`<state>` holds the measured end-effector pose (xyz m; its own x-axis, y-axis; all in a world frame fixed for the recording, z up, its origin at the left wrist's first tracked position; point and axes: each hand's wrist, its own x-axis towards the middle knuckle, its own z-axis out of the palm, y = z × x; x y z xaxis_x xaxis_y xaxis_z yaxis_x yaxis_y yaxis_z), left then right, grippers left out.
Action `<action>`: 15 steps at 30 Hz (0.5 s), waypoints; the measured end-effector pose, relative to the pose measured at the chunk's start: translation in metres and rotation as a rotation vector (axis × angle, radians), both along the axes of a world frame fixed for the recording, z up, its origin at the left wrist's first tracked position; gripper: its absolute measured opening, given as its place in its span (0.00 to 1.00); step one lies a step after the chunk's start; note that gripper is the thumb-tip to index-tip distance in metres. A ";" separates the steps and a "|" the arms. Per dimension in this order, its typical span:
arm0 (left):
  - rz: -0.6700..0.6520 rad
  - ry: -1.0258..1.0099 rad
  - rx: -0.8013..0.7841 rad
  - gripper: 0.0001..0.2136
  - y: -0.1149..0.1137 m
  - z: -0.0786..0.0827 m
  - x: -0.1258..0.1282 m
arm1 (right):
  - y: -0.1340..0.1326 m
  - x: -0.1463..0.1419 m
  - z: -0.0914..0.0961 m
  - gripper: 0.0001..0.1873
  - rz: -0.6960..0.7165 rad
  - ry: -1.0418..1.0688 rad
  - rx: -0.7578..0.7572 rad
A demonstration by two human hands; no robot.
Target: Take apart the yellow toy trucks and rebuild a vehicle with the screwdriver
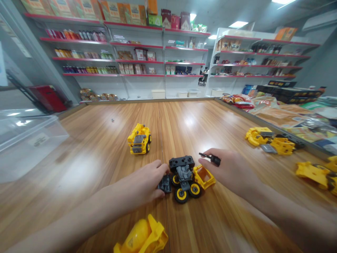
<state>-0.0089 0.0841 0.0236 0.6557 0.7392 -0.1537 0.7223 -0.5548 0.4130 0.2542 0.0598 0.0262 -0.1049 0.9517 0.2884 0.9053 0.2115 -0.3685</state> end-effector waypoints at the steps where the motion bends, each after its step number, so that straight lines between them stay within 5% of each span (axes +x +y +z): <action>1: 0.001 -0.005 -0.002 0.18 0.000 0.001 0.000 | 0.002 0.001 0.000 0.15 0.001 0.012 0.026; 10: 0.039 -0.059 0.036 0.22 0.001 -0.004 0.001 | 0.008 0.001 -0.002 0.20 0.098 0.117 0.108; 13: 0.089 -0.060 0.117 0.17 -0.003 0.016 -0.005 | 0.003 -0.002 0.001 0.18 0.109 0.143 0.120; 15: 0.039 -0.049 0.032 0.15 -0.012 0.033 -0.012 | -0.001 -0.003 0.003 0.17 0.117 0.154 0.121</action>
